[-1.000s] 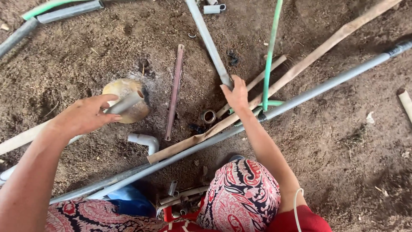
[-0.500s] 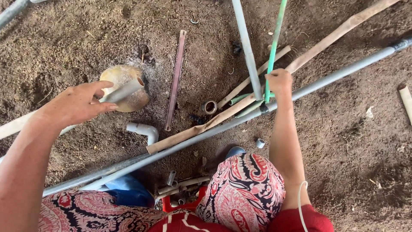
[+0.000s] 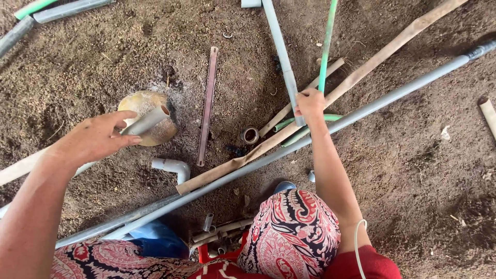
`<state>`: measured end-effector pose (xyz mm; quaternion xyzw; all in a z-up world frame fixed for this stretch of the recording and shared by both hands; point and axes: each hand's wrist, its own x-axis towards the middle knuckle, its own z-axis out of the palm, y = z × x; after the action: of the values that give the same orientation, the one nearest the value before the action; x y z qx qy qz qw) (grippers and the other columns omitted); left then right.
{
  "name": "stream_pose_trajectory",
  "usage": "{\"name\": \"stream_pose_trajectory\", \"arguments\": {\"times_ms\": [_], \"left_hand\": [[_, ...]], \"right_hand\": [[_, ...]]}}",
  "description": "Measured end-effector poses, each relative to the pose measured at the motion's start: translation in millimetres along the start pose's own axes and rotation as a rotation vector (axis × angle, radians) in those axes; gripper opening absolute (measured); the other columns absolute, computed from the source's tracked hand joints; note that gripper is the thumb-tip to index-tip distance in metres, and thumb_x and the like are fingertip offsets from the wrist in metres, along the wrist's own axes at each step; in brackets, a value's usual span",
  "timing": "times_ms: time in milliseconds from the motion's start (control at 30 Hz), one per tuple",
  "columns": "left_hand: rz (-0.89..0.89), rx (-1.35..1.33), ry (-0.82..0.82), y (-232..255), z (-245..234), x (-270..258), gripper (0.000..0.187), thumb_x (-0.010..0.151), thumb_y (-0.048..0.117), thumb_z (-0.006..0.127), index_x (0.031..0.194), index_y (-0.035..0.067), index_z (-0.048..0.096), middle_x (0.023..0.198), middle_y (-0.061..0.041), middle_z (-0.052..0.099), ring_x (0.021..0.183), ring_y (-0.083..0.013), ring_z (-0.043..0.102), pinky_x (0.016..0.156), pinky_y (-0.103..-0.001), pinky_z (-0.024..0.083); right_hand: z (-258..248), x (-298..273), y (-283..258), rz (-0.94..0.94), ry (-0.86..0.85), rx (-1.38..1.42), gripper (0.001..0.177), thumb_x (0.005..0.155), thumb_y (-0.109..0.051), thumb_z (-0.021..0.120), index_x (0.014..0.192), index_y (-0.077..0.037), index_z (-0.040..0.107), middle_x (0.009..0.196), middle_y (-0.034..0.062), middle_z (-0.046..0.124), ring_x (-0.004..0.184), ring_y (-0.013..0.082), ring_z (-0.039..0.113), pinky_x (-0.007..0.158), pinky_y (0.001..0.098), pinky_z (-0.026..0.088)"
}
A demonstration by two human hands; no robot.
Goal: The person sits on the ground and assembles a plumbing system using various PVC pipes and fittings. They connect straight pipes to elbows and T-joints, occasionally using a wooden stick to push components together or clean the ends.
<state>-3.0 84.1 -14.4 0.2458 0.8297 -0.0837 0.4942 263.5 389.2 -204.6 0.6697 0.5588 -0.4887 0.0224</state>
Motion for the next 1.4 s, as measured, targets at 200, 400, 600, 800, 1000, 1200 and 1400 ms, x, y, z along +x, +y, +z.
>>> {"name": "stream_pose_trajectory", "arguments": {"times_ms": [200,400,600,800,1000,1200,1400], "left_hand": [[0.019,0.013,0.029,-15,2,9,0.063,0.084,0.035,0.058,0.141,0.027,0.033,0.138,-0.007,0.047,0.117,-0.0264,0.056,0.106,-0.044,0.04],[0.019,0.018,0.014,-11,1,9,0.057,0.087,0.032,0.056,0.141,0.026,0.036,0.135,-0.009,0.05,0.114,-0.0261,0.057,0.103,-0.043,0.044],[0.032,0.035,0.015,-7,2,6,0.056,0.089,0.031,0.055,0.141,0.027,0.035,0.132,-0.009,0.053,0.11,-0.025,0.06,0.101,-0.042,0.047],[0.032,0.054,0.042,-17,3,11,0.061,0.086,0.036,0.057,0.142,0.026,0.033,0.136,-0.007,0.049,0.115,-0.0262,0.057,0.104,-0.045,0.043],[0.06,0.028,0.078,-15,1,-4,0.064,0.084,0.037,0.059,0.142,0.025,0.033,0.137,-0.01,0.047,0.122,-0.0277,0.05,0.109,-0.042,0.037],[0.089,0.011,0.146,-8,-4,-38,0.064,0.084,0.036,0.061,0.141,0.025,0.033,0.142,-0.006,0.042,0.13,-0.0247,0.042,0.111,-0.045,0.032],[0.381,-0.176,0.281,6,14,-75,0.054,0.085,0.03,0.064,0.136,0.025,0.046,0.125,-0.02,0.056,0.108,-0.0324,0.061,0.098,-0.044,0.045]], "right_hand": [[-9,40,31,-0.11,0.27,-0.413,0.024,0.09,-0.006,0.058,0.109,-0.008,0.044,0.106,0.0183,0.055,0.094,0.0267,0.048,0.073,0.0395,0.046],[13,-6,7,-0.276,0.052,-0.391,0.012,0.098,-0.007,0.051,0.103,0.004,0.052,0.074,0.0092,0.061,0.051,0.0107,0.052,0.039,0.0172,0.043],[52,-2,25,-0.15,-0.109,-0.821,0.069,0.098,-0.033,0.047,0.142,0.007,0.012,0.101,0.0195,0.06,0.081,0.027,0.064,0.062,0.0323,0.058],[29,-23,6,0.038,-0.058,-0.18,0.035,0.087,-0.008,0.057,0.118,-0.01,0.04,0.086,0.0039,0.053,0.06,0.0094,0.047,0.046,0.0218,0.042],[-5,-92,-38,0.023,-0.203,0.5,0.042,0.092,-0.003,0.043,0.134,-0.006,0.043,0.049,0.01,0.054,0.036,0.0092,0.034,0.034,0.0229,0.024],[-53,-135,-63,-0.232,-0.435,0.979,0.037,0.107,-0.025,0.031,0.091,-0.009,0.061,0.063,0.0132,0.062,0.039,0.0112,0.048,0.031,0.0211,0.035],[-86,-215,-108,-0.916,-0.367,0.362,0.036,0.086,-0.004,0.064,0.113,-0.001,0.04,0.076,0.0211,0.064,0.056,0.02,0.065,0.048,0.0259,0.057]]}}
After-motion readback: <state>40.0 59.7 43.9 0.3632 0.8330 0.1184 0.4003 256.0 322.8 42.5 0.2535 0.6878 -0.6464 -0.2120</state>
